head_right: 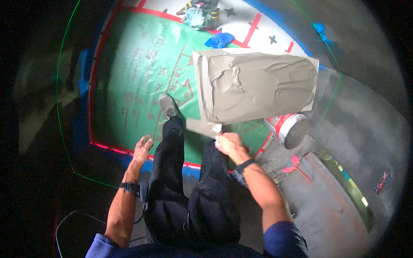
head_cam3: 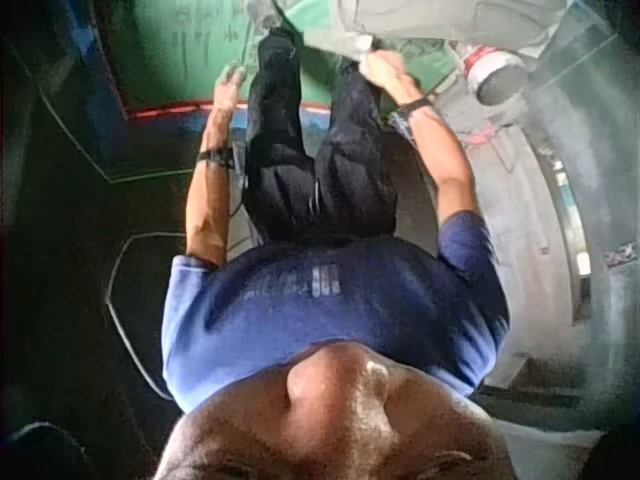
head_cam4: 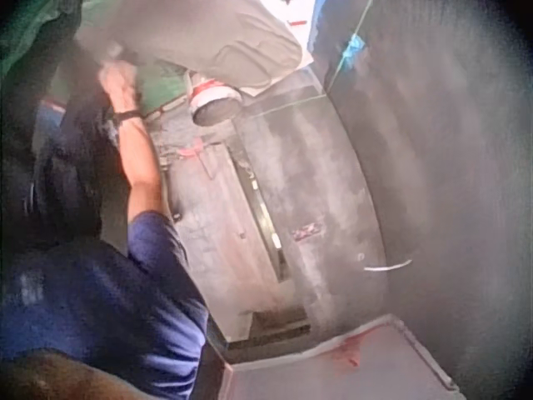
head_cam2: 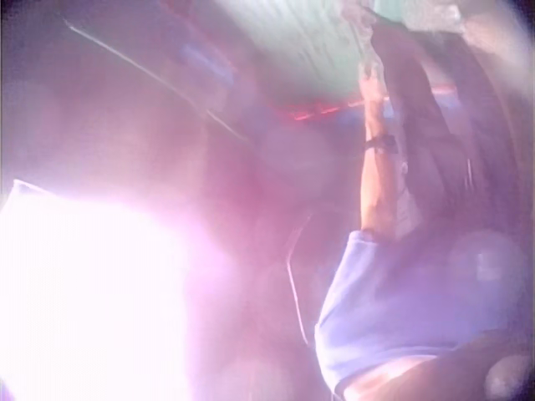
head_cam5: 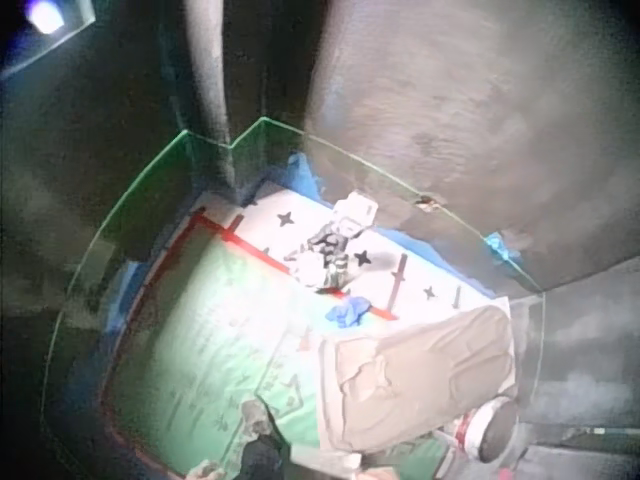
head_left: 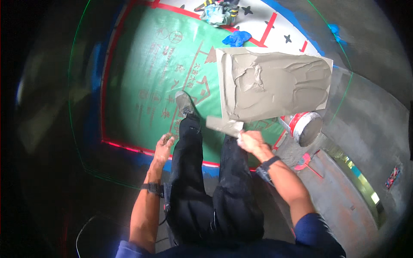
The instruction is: Applying mortar to a ceramic tile and mounting it onto a wall, using a laser level for alignment.
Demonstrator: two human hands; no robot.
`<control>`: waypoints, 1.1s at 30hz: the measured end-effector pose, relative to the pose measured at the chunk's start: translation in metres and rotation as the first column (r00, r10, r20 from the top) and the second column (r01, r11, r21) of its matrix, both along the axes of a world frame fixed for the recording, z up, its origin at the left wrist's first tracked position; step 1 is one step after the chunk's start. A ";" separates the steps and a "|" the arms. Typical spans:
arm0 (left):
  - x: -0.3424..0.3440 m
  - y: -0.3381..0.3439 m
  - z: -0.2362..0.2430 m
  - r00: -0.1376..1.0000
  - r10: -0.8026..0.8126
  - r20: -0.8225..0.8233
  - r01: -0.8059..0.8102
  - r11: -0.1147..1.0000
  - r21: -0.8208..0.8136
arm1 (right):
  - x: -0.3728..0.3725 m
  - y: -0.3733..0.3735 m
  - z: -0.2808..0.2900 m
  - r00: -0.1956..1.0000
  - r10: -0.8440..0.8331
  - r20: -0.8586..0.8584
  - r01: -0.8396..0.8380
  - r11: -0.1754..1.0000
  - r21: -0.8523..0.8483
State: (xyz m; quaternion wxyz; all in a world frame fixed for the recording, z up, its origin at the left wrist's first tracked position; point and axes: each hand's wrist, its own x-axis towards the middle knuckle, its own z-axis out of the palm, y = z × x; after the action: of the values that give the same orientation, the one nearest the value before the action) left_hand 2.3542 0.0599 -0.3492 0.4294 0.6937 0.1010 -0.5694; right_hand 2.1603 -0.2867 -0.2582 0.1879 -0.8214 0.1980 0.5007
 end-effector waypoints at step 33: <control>-0.121 -0.334 0.118 0.764 -0.533 0.362 0.529 0.840 0.120 | -0.258 -0.521 0.034 0.389 -0.668 0.634 0.904 0.409 -0.124</control>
State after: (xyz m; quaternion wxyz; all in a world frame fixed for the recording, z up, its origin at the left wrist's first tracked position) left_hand 2.2335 -0.2737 -0.2316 0.2581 0.7931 -0.1819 -0.5208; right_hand 1.9023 -0.8081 -0.2246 0.2552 -0.7306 0.6310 0.0541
